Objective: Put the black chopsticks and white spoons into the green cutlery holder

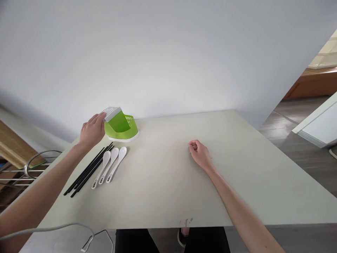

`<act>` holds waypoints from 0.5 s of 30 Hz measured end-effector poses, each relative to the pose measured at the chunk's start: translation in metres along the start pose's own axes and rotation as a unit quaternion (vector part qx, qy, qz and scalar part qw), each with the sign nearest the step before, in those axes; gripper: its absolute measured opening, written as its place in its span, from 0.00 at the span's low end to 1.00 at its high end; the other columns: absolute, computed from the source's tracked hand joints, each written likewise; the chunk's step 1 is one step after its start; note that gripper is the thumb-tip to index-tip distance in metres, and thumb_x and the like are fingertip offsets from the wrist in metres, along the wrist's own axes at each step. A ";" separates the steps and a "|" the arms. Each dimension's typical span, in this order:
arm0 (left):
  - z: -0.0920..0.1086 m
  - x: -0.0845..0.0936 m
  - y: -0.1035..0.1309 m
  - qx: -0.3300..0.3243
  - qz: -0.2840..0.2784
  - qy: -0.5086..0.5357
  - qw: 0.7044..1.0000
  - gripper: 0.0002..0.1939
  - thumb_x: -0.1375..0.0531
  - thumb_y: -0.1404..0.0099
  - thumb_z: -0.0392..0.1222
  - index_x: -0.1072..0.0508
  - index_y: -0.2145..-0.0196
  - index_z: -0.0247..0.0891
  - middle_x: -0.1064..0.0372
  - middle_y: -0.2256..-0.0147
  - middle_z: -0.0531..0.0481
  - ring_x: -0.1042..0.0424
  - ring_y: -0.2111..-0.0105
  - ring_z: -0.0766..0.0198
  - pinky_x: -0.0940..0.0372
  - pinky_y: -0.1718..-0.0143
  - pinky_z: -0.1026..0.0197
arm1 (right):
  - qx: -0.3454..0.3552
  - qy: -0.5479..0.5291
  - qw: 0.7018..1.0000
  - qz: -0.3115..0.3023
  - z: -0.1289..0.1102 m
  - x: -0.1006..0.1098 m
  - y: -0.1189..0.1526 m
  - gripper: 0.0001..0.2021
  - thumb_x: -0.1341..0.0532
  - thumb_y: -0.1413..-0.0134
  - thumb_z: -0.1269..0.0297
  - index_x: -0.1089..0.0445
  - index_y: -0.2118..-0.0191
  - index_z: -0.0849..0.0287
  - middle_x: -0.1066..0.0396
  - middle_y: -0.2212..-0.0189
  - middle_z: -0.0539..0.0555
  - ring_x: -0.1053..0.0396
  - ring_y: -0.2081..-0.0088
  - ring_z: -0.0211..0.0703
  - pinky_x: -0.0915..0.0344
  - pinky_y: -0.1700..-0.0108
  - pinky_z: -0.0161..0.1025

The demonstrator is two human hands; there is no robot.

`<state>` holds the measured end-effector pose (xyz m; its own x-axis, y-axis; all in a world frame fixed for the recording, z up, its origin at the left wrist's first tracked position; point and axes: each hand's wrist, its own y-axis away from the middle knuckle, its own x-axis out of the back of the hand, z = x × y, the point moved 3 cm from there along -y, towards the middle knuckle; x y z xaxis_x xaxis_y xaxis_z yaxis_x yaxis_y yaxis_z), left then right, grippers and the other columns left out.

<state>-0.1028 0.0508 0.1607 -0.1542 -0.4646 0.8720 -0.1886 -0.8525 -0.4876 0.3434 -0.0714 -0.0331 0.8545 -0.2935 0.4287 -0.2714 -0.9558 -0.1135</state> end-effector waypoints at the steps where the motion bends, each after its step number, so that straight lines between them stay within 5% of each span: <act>1: -0.003 0.001 0.001 0.003 0.001 -0.002 1.000 0.28 0.58 0.22 0.45 0.36 0.30 0.40 0.38 0.30 0.40 0.45 0.28 0.45 0.47 0.33 0.34 | -0.001 0.001 1.000 0.001 0.000 0.000 0.000 0.11 0.43 0.38 0.56 0.28 0.56 0.53 0.21 0.61 0.53 0.24 0.64 0.45 0.32 0.59 0.44; 10: -0.022 0.002 0.055 0.053 0.087 0.030 0.994 0.31 0.56 0.23 0.49 0.48 0.26 0.40 0.53 0.25 0.38 0.51 0.27 0.44 0.51 0.29 0.39 | 0.014 0.003 1.000 0.012 0.002 -0.002 -0.002 0.11 0.43 0.39 0.56 0.28 0.57 0.53 0.21 0.62 0.53 0.24 0.64 0.45 0.32 0.57 0.44; 15: -0.068 -0.035 0.101 0.152 -0.033 0.045 0.987 0.31 0.57 0.25 0.54 0.38 0.33 0.35 0.39 0.32 0.31 0.45 0.29 0.41 0.49 0.30 0.38 | 0.016 0.002 1.000 0.009 0.003 -0.002 -0.001 0.11 0.43 0.38 0.55 0.28 0.56 0.53 0.21 0.61 0.53 0.24 0.64 0.45 0.32 0.57 0.44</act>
<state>-0.1827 -0.0026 0.0785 -0.2393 -0.3946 0.8872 0.0956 -0.9188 -0.3829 0.3436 -0.0700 -0.0365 0.8483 -0.3100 0.4293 -0.2717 -0.9507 -0.1497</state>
